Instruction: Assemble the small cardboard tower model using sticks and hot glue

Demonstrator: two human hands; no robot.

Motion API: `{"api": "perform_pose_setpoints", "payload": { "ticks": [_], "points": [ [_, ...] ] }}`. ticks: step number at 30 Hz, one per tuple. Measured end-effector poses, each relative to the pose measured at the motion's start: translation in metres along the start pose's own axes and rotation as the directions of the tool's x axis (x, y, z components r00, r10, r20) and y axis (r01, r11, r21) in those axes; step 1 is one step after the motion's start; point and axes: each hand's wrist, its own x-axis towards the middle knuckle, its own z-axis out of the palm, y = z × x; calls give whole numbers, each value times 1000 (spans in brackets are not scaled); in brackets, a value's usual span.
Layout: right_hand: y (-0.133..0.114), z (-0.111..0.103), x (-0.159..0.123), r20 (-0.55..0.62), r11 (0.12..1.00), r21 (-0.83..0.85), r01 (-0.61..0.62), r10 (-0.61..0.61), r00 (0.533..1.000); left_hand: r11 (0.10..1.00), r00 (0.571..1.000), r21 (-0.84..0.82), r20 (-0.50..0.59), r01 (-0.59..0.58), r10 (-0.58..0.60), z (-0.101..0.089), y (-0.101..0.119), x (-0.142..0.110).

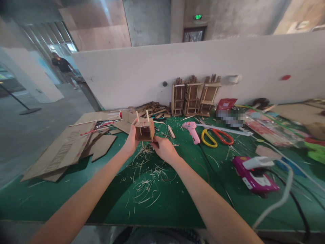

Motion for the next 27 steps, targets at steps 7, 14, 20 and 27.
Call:
{"api": "perform_pose_setpoints", "payload": {
  "ticks": [7, 14, 20, 27],
  "points": [
    [3, 6, 4, -40, 999, 7, -53, 53, 998, 970, 999, -241, -36, 22, -32, 26, -3, -8],
    [1, 5, 3, -41, 998, -38, -41, 39, 998, 981, 997, -188, -45, 47, -57, 29, 8, -9],
    [6, 5, 4, -71, 995, -76, -62, 57, 996, 976, 999, -219, -49, 4, -15, 29, 7, -12],
    [1, 9, 5, -131, 993, -87, -83, 71, 989, 916, 998, -397, 31, 58, -50, 29, 10, -13]
  ]
}}
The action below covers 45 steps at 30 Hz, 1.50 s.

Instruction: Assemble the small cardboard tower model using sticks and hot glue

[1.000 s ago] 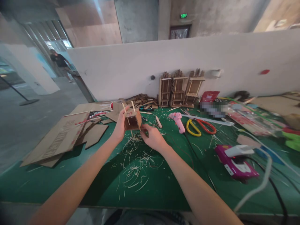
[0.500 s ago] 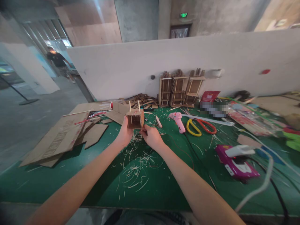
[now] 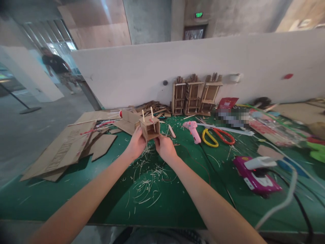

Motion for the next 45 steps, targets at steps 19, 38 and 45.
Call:
{"api": "perform_pose_setpoints", "payload": {
  "ticks": [19, 38, 45],
  "points": [
    [-25, -24, -2, 34, 790, -590, 168, -184, 982, 996, 984, 75, -163, -53, 65, -18, 21, 0],
    [-32, -49, -7, 505, 811, -449, 376, -117, 855, -199, 841, 846, 409, -495, -354, -17, 50, -10],
    [-29, -48, -7, 514, 819, -439, 368, -106, 851, -152, 819, 834, 457, -530, -346, -19, 46, -8]
  ]
}}
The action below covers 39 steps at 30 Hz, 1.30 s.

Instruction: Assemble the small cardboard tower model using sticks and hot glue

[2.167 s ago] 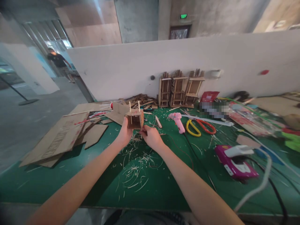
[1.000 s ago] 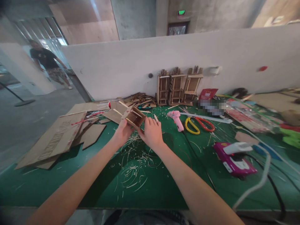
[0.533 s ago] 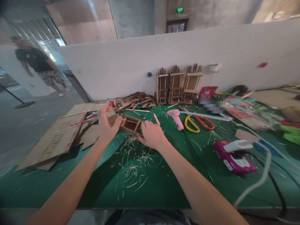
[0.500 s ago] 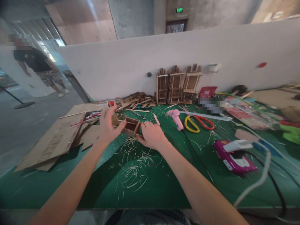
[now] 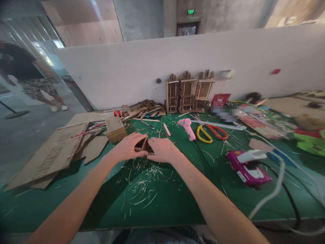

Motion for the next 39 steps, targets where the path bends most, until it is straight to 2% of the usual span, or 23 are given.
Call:
{"api": "perform_pose_setpoints", "payload": {
  "ticks": [10, 15, 17, 19, 22, 24, 28, 33, 36, 39],
  "points": [
    [-1, -1, 0, 3, 999, 39, -2, 2, 1000, 1000, 1000, 4, -10, -9, 9, 3, -1, 0],
    [4, -17, -1, 8, 991, 133, 26, -27, 1000, 999, 1000, -23, 2, 28, -28, -5, -4, -5],
    [15, -25, -1, 34, 969, 246, -19, 12, 999, 1000, 1000, -3, 2, 27, -27, -12, -5, -8],
    [28, -30, 0, 62, 942, 309, -130, 117, 991, 999, 1000, 28, 7, 17, -18, -18, -5, -11],
    [46, -26, 7, 78, 945, 172, -278, 268, 960, 999, 1000, 46, 24, -12, 11, -20, -1, -12],
    [50, -19, 18, 71, 953, 75, -294, 289, 955, 998, 999, 41, 28, -45, 43, -18, 3, -11],
    [44, -4, 54, 2, 951, 13, -308, 308, 951, 994, 996, 65, 21, -90, 88, -13, 9, -8],
    [37, 14, 98, -39, 927, -63, -370, 368, 929, 989, 997, 122, -3, -82, 83, -12, 4, -8],
    [37, 23, 107, -21, 915, -80, -395, 395, 919, 994, 998, 95, -26, -49, 52, -10, -2, -9],
    [39, 25, 104, -15, 900, -86, -427, 428, 904, 999, 999, 29, -41, -24, 25, -6, -5, -11]
  ]
}}
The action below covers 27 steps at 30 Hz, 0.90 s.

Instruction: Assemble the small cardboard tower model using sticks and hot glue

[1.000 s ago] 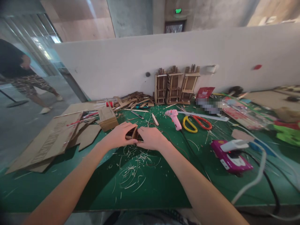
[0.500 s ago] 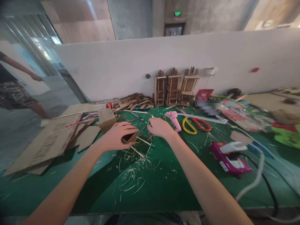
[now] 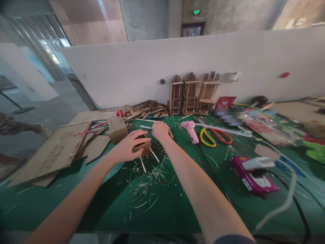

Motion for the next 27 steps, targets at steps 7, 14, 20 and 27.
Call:
{"api": "perform_pose_setpoints", "payload": {
  "ticks": [7, 14, 20, 27],
  "points": [
    [25, -21, -31, 39, 995, 16, -101, 100, 994, 1000, 992, 13, -126, 14, -12, 15, 8, 5],
    [41, -42, -87, -9, 991, 37, -129, 130, 992, 997, 986, -45, -151, 66, -72, 14, 1, 4],
    [45, -36, -115, 14, 991, -111, -78, 80, 997, 996, 978, -73, -198, 51, -64, 9, -13, -1],
    [44, -19, -116, 52, 977, -213, 2, 10, 999, 989, 965, -113, -236, 92, -117, 13, -18, -3]
  ]
}}
